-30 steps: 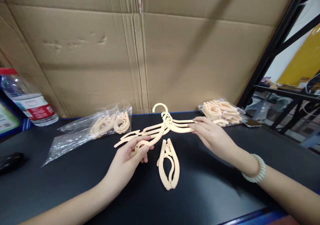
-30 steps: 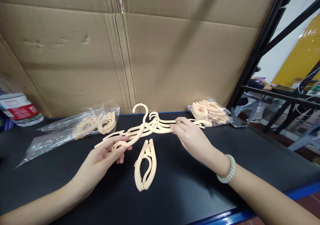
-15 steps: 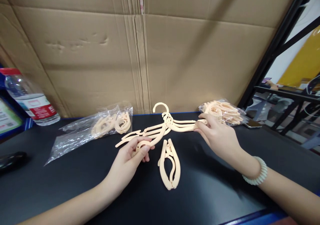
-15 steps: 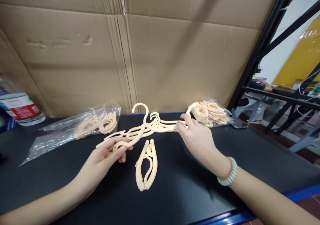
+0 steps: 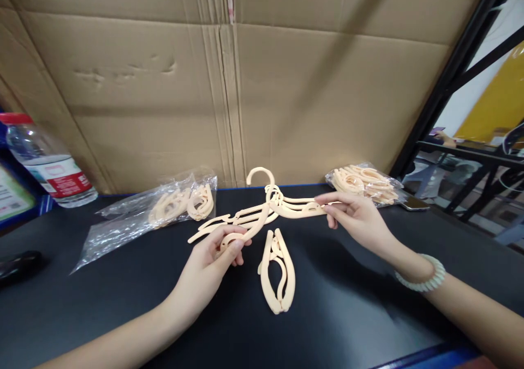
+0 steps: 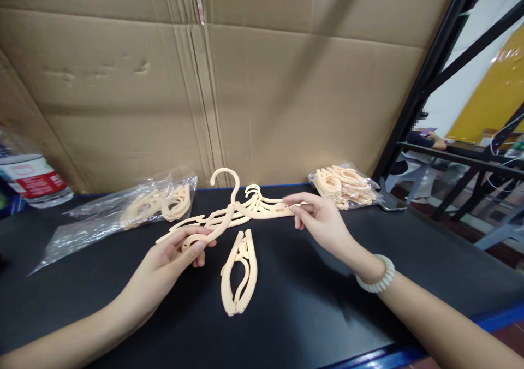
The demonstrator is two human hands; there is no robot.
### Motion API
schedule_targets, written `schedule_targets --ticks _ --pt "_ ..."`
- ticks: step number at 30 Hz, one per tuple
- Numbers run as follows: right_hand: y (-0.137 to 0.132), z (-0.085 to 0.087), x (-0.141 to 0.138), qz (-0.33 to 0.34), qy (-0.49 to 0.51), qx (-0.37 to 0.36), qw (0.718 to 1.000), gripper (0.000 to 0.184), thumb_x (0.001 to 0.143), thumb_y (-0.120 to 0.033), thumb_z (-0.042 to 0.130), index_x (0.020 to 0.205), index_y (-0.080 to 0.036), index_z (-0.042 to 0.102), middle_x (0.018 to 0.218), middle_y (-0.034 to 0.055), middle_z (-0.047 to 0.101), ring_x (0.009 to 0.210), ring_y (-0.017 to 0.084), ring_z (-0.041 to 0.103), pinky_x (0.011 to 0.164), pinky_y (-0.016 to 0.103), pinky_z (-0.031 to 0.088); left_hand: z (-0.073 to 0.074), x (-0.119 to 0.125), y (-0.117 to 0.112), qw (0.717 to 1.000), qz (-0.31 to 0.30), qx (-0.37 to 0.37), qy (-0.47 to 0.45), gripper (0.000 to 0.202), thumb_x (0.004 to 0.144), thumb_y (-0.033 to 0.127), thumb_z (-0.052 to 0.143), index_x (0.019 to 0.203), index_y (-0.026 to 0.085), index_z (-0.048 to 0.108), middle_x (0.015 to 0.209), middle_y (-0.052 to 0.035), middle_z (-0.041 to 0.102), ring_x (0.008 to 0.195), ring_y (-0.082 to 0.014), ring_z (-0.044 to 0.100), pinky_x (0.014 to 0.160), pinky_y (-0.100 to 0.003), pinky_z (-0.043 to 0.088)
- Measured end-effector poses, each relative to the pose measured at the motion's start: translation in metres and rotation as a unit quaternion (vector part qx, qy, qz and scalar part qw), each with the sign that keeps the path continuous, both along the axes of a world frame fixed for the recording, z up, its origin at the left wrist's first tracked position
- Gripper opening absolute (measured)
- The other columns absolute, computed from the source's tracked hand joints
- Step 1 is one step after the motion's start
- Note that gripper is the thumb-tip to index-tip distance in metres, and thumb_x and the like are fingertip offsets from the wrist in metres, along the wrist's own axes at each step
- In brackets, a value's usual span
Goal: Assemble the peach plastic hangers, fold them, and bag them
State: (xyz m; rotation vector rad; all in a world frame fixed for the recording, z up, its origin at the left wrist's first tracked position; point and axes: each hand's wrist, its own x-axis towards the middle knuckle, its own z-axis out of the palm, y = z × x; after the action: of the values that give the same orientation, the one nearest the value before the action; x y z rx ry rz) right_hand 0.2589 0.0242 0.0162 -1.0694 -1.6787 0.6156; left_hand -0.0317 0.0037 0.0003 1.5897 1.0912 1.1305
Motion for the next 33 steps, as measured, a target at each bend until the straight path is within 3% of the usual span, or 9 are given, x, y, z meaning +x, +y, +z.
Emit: schedule_targets --ticks 1,3,8,11,14,17,25,29,33 --pt "0.0013 0.0013 0.0021 0.008 -0.007 -0.015 1.000 0.024 0.087 -0.033 0.058 0.103 -0.017 0.066 0.064 0.0009 0.060 0.051 0.013 0.054 0.050 0.028 0.050 -0.0003 -0.0002 0.0001 1.000 -0.003 0.000 0.001 0.024 0.085 0.038 0.062 0.098 0.018 0.063 0.084 -0.0027 0.066 0.062 -0.0134 0.055 0.062 -0.027 0.047" --pt "0.0030 0.0034 0.0051 0.015 -0.019 -0.031 0.999 0.023 0.087 -0.035 0.058 0.096 -0.017 0.069 0.057 -0.0010 0.057 0.051 0.013 0.053 0.052 0.028 0.047 -0.0010 -0.0006 0.0005 1.000 -0.010 -0.001 0.000 0.024 0.084 0.038 0.063 0.097 0.018 0.064 0.081 -0.0022 0.065 0.061 -0.0132 0.054 0.061 -0.027 0.047" --pt "0.0032 0.0026 0.0030 0.038 -0.094 -0.034 0.994 0.023 0.087 -0.039 0.059 0.090 -0.019 0.068 0.090 0.0063 0.068 0.071 0.016 0.058 0.060 0.029 0.048 -0.0009 -0.0008 0.0006 1.000 0.008 -0.001 -0.006 0.023 0.086 0.039 0.062 0.097 0.018 0.065 0.083 -0.0022 0.065 0.061 -0.0123 0.053 0.061 -0.026 0.046" --pt "0.0030 -0.0004 0.0008 0.090 -0.098 -0.078 0.988 0.023 0.087 -0.040 0.059 0.090 -0.018 0.063 0.085 0.0052 0.066 0.074 0.016 0.058 0.062 0.028 0.048 0.0004 -0.0006 -0.0004 1.000 0.008 -0.002 -0.012 0.022 0.086 0.038 0.063 0.095 0.018 0.065 0.081 -0.0012 0.064 0.062 -0.0123 0.054 0.062 -0.025 0.046" --pt "0.0032 -0.0019 0.0010 0.122 -0.045 -0.127 0.983 0.028 0.086 -0.040 0.061 0.102 -0.018 0.056 0.074 0.0011 0.063 0.060 0.013 0.053 0.058 0.027 0.046 0.0012 0.0004 -0.0015 0.999 0.019 -0.007 -0.030 0.023 0.085 0.039 0.064 0.095 0.017 0.065 0.083 -0.0028 0.067 0.063 -0.0128 0.054 0.062 -0.026 0.046" --pt "0.0029 -0.0003 0.0025 0.126 0.023 -0.128 0.984 0.030 0.088 -0.041 0.059 0.107 -0.019 0.052 0.066 -0.0015 0.061 0.059 0.013 0.052 0.059 0.028 0.044 0.0013 0.0017 -0.0020 0.998 0.043 -0.013 -0.050 0.026 0.083 0.039 0.067 0.096 0.017 0.065 0.086 -0.0049 0.069 0.063 -0.0135 0.055 0.062 -0.027 0.046" --pt "0.0034 0.0032 0.0026 0.102 0.196 -0.163 0.962 0.021 0.082 -0.037 0.067 0.085 -0.017 0.060 0.066 -0.0011 0.054 0.061 0.012 0.048 0.059 0.027 0.041 0.0028 0.0020 -0.0024 0.996 0.048 -0.033 -0.062 0.028 0.077 0.038 0.073 0.093 0.016 0.068 0.080 -0.0043 0.071 0.060 -0.0132 0.057 0.059 -0.025 0.047" --pt "0.0072 0.0015 0.0046 0.102 0.239 -0.165 0.951 0.022 0.082 -0.034 0.066 0.072 -0.018 0.054 0.064 -0.0025 0.045 0.059 0.011 0.042 0.057 0.027 0.039 0.0057 0.0028 -0.0024 0.994 0.079 -0.036 -0.071 0.023 0.074 0.036 0.076 0.080 0.015 0.069 0.065 0.0002 0.064 0.061 -0.0125 0.058 0.059 -0.022 0.047" --pt "0.0098 -0.0017 0.0037 0.116 0.244 -0.167 0.948 0.027 0.085 -0.039 0.060 0.070 -0.020 0.047 0.064 -0.0037 0.038 0.059 0.012 0.039 0.059 0.028 0.041 0.0085 0.0049 -0.0039 0.987 0.088 -0.057 -0.123 0.026 0.069 0.035 0.080 0.080 0.014 0.069 0.066 0.0009 0.063 0.060 -0.0114 0.057 0.058 -0.021 0.047"
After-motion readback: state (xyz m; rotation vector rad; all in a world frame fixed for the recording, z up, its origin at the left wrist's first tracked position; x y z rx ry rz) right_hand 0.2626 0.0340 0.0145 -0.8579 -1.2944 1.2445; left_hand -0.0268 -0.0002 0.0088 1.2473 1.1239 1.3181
